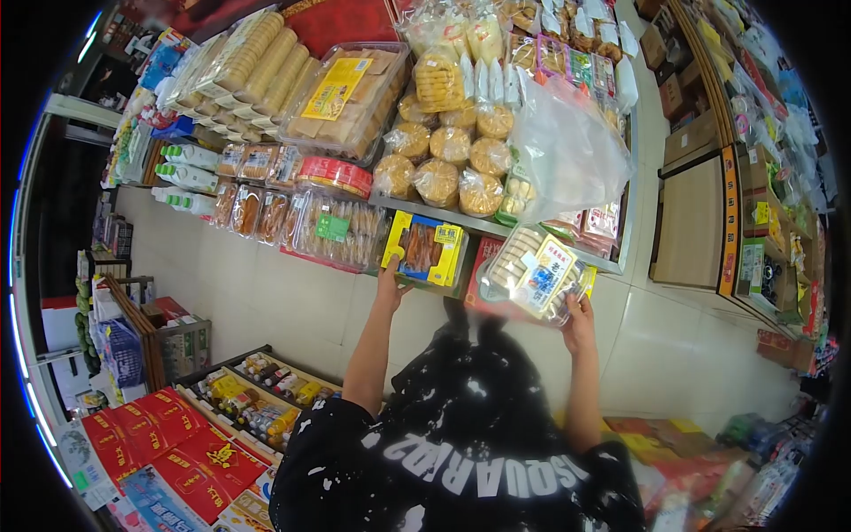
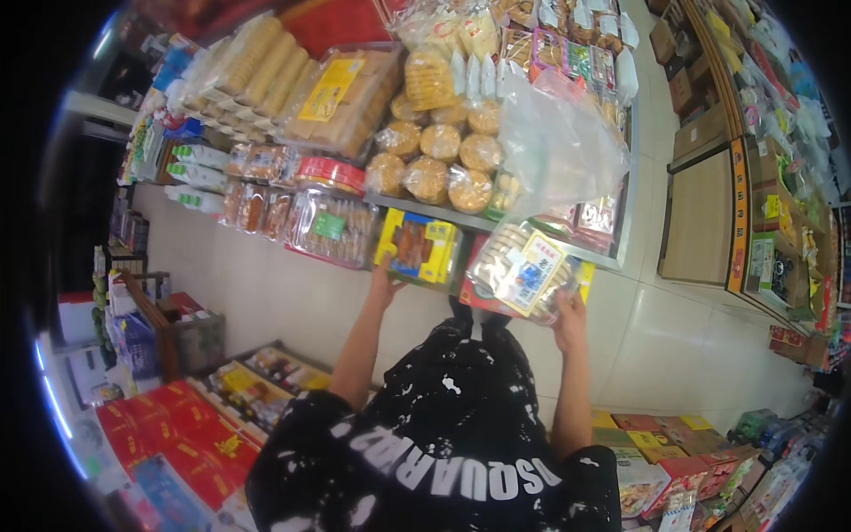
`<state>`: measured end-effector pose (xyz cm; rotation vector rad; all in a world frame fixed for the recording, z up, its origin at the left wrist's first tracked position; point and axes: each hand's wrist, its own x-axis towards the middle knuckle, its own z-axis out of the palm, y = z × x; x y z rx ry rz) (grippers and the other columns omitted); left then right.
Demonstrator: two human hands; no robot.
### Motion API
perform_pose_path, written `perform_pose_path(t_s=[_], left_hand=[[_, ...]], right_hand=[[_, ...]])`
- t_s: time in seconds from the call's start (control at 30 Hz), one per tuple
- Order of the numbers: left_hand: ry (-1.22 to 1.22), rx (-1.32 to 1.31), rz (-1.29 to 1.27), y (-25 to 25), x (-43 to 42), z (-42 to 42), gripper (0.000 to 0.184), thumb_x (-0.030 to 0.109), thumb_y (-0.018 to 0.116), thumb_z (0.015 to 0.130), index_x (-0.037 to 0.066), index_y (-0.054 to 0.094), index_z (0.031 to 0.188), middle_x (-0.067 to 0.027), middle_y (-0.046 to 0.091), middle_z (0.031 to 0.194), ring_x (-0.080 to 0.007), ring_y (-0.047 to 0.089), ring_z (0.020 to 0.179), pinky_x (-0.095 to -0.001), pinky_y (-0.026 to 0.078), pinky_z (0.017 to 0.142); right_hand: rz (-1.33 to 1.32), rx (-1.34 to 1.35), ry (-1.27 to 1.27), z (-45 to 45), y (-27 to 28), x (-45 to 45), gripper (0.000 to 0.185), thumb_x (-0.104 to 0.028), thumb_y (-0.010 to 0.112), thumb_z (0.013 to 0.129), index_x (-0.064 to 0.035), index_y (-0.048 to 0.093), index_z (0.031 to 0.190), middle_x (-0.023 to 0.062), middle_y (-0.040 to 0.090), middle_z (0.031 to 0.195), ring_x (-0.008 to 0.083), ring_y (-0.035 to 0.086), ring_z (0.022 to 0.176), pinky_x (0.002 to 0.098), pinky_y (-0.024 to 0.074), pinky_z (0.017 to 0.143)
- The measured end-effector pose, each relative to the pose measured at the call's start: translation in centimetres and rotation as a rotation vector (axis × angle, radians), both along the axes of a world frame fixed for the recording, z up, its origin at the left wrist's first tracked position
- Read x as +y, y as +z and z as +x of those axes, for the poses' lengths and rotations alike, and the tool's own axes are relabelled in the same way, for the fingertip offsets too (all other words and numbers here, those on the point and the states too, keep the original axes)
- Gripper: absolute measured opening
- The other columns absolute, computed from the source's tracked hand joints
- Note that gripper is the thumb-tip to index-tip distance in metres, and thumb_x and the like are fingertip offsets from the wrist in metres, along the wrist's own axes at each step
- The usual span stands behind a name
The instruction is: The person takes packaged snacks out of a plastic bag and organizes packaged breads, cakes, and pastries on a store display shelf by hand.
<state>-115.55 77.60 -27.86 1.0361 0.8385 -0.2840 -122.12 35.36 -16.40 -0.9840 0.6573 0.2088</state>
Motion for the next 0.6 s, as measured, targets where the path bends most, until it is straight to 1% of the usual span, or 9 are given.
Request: perform_pose_path(t_s=[0.03, 0.1, 0.13, 0.2, 0.27, 0.33, 0.4, 0.43, 0.6], left_hand=[[0.0, 0.003, -0.003, -0.1, 0.2, 0.0, 0.064, 0.045, 0.065, 0.085, 0.014, 0.037, 0.135, -0.0098, 0.045, 0.129, -0.0307, 0.045, 0.119, -0.0578, 0.043, 0.091], [-0.012, -0.007, -0.02, -0.1, 0.4, 0.1, 0.062, 0.036, 0.067, 0.085, 0.014, 0.036, 0.134, -0.0099, 0.047, 0.126, -0.0304, 0.05, 0.112, -0.0541, 0.048, 0.087], [-0.012, -0.008, -0.027, -0.1, 0.4, 0.0, 0.062, 0.036, 0.067, 0.085, 0.014, 0.036, 0.134, -0.0099, 0.047, 0.126, -0.0304, 0.05, 0.112, -0.0541, 0.048, 0.087], [-0.107, -0.006, -0.054, 1.5, 0.5, -0.6, 0.062, 0.029, 0.069, 0.085, 0.014, 0.035, 0.135, -0.0096, 0.05, 0.122, -0.03, 0.054, 0.107, -0.0502, 0.051, 0.085], [-0.087, 0.044, -0.033, 3.0, -0.6, -2.2, 0.06, 0.029, 0.069, 0.085, 0.014, 0.036, 0.134, -0.009, 0.051, 0.12, -0.0289, 0.054, 0.105, -0.0479, 0.051, 0.084], [-0.076, 0.095, -0.011, 3.1, -0.9, -4.1, 0.059, 0.029, 0.07, 0.085, 0.014, 0.037, 0.132, -0.0085, 0.053, 0.117, -0.0279, 0.055, 0.103, -0.0456, 0.051, 0.082], [-0.076, 0.108, -0.086, 1.6, -0.9, -5.8, 0.06, 0.031, 0.07, 0.085, 0.015, 0.037, 0.133, -0.0069, 0.054, 0.115, -0.0251, 0.055, 0.1, -0.0404, 0.05, 0.078], [-0.103, 0.121, -0.109, 1.0, -0.4, -6.4, 0.06, 0.031, 0.07, 0.086, 0.017, 0.036, 0.133, -0.0058, 0.054, 0.114, -0.0233, 0.055, 0.099, -0.0358, 0.045, 0.074], [-0.198, 0.137, -0.097, 1.2, 2.5, -8.9, 0.066, 0.032, 0.071, 0.083, 0.018, 0.034, 0.136, -0.0026, 0.053, 0.116, -0.0223, 0.053, 0.101, -0.0387, 0.041, 0.076]], right_hand=[[-0.014, -0.021, -0.017, -0.1, 0.3, -0.4, 0.025, -0.021, 0.055, 0.096, -0.0092, 0.051, 0.117, 0.0028, 0.062, 0.109, 0.0171, 0.062, 0.098, 0.0357, 0.0539, 0.083], [-0.043, -0.04, -0.046, -0.1, 1.1, -0.7, 0.023, -0.021, 0.052, 0.097, -0.0065, 0.051, 0.115, 0.0059, 0.062, 0.11, 0.017, 0.062, 0.096, 0.0346, 0.0548, 0.082], [-0.049, -0.041, -0.046, -0.1, 1.2, -0.8, 0.023, -0.021, 0.052, 0.097, -0.0065, 0.051, 0.115, 0.0059, 0.062, 0.11, 0.017, 0.062, 0.096, 0.0346, 0.0548, 0.082], [-0.049, -0.05, -0.042, -0.1, 1.3, -1.2, 0.024, -0.021, 0.052, 0.097, -0.0065, 0.051, 0.115, 0.0059, 0.062, 0.11, 0.0175, 0.063, 0.097, 0.0353, 0.0544, 0.084], [-0.055, -0.058, -0.054, 0.1, 1.6, -1.0, 0.024, -0.022, 0.052, 0.097, -0.0062, 0.051, 0.115, 0.0063, 0.062, 0.11, 0.0179, 0.062, 0.097, 0.0356, 0.0541, 0.084], [-0.06, -0.065, -0.076, 0.4, 1.7, -0.7, 0.024, -0.022, 0.052, 0.097, -0.0059, 0.051, 0.115, 0.0066, 0.061, 0.111, 0.0183, 0.062, 0.098, 0.036, 0.0538, 0.085], [-0.037, -0.045, -0.07, 0.1, 1.8, -0.5, 0.027, -0.022, 0.053, 0.096, -0.0053, 0.05, 0.117, 0.0073, 0.061, 0.113, 0.0186, 0.062, 0.099, 0.036, 0.0534, 0.085], [-0.044, -0.042, -0.081, -0.1, 1.6, -0.5, 0.027, -0.022, 0.053, 0.096, -0.0053, 0.05, 0.117, 0.0073, 0.061, 0.113, 0.0186, 0.062, 0.099, 0.036, 0.0534, 0.085], [-0.045, -0.022, -0.057, 0.8, 1.2, 0.8, 0.03, -0.021, 0.057, 0.095, -0.0062, 0.05, 0.12, 0.0048, 0.061, 0.112, 0.0172, 0.06, 0.101, 0.0359, 0.0501, 0.089]])
